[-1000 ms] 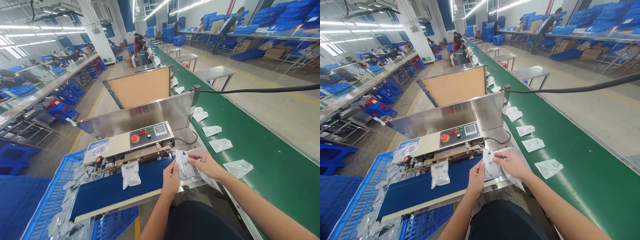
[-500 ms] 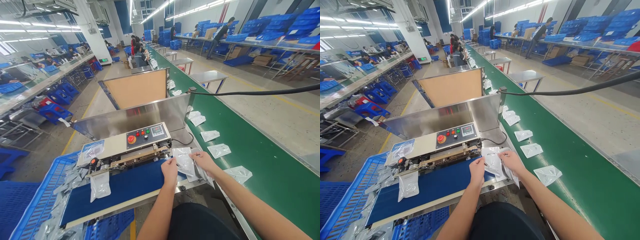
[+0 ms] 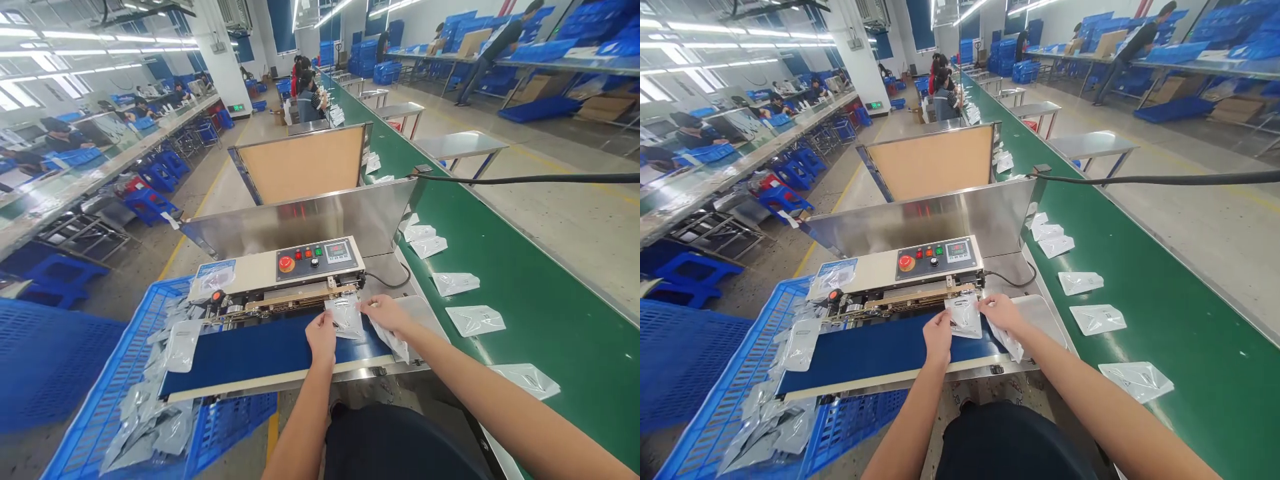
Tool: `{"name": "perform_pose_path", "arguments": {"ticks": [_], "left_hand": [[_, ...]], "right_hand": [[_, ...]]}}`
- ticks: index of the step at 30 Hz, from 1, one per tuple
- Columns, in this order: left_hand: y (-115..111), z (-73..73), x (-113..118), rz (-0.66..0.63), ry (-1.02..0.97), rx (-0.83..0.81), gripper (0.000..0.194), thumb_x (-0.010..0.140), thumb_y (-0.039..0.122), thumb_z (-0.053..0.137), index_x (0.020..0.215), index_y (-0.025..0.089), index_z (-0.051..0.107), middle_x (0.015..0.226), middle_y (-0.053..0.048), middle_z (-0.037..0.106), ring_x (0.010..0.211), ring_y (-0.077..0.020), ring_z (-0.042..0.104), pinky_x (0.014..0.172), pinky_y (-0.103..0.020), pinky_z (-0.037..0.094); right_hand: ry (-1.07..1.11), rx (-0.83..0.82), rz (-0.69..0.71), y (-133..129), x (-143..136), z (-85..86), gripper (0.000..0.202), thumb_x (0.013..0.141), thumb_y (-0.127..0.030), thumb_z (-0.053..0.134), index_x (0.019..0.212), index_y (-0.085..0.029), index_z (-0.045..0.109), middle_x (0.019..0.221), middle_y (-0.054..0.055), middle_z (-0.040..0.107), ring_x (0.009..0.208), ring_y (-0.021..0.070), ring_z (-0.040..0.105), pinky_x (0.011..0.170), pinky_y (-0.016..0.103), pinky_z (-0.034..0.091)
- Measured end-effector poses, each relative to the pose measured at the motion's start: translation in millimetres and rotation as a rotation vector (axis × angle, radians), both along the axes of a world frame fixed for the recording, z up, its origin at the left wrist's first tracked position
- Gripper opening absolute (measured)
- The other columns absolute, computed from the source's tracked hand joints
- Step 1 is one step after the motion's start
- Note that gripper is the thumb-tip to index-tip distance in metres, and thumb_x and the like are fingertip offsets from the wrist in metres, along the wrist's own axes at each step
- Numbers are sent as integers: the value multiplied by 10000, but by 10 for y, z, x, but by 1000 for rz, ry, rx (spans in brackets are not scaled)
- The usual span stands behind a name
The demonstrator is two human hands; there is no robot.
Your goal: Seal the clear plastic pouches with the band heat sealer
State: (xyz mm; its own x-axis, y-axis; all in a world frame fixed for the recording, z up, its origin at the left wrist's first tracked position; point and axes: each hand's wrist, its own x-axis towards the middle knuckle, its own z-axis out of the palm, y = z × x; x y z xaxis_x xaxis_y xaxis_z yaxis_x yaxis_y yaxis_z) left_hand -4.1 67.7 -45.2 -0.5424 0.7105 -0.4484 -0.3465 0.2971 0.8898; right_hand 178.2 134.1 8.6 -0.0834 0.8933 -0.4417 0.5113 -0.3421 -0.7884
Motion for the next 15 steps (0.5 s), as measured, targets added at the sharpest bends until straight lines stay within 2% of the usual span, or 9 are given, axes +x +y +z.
{"name": "perform_pose_path", "arguments": {"ticks": [2, 4, 6, 9, 10, 12, 15], "left_hand": [[-164, 78, -139, 66, 143, 41, 462, 748, 544, 868, 986, 150, 833, 1042, -150, 804, 1002, -311, 729, 885, -392, 568], [-358, 191, -172, 98, 363, 130, 438, 814, 507, 827, 1117, 192, 818, 1251, -158, 767, 1179, -327, 693, 1033, -419, 534], [-525, 327, -65, -33, 468, 214, 444, 842, 486, 808, 1187, 207, 803, 1281, -161, 754, 1182, -330, 695, 1057, -442, 534], [-622, 521, 270, -430, 292, 291, 526, 803, 483, 854, 1243, 201, 796, 1182, -153, 786, 1084, -336, 723, 976, -433, 582], [-610, 569, 383, -515, 225, 314, 546, 806, 494, 852, 1260, 196, 792, 1178, -149, 789, 1085, -337, 718, 973, -426, 580], [-545, 628, 553, -559, 95, 337, 538, 856, 540, 799, 1256, 181, 789, 1161, -139, 792, 1066, -324, 703, 964, -408, 568], [-445, 620, 637, -487, -142, 282, 543, 925, 638, 683, 1139, 151, 791, 969, -105, 781, 864, -248, 677, 821, -340, 549]], "right_hand": [[42, 38, 23, -96, 35, 91, 352, 773, -549, 822, 843, -207, 778, 1004, 80, 806, 920, 240, 706, 765, 292, 515], [103, 33, -7, -203, 74, 213, 422, 782, -590, 813, 958, -207, 795, 1024, 86, 803, 880, 237, 701, 751, 306, 525], [172, 30, -87, -307, 69, 341, 513, 786, -637, 802, 1040, -192, 780, 965, 92, 793, 794, 225, 684, 705, 315, 529], [302, 27, -201, -416, -24, 500, 615, 762, -677, 817, 1112, -177, 744, 935, 90, 769, 773, 216, 676, 670, 301, 533], [359, 17, -227, -437, -54, 537, 649, 762, -698, 809, 1144, -180, 732, 962, 92, 765, 787, 215, 679, 665, 294, 535], [481, 4, -264, -463, -67, 580, 701, 793, -755, 744, 1217, -198, 709, 1071, 104, 759, 852, 221, 692, 689, 290, 553], [511, 55, -262, -524, 60, 556, 686, 807, -762, 721, 1222, -215, 717, 1184, 112, 747, 985, 242, 694, 794, 298, 573]]}}
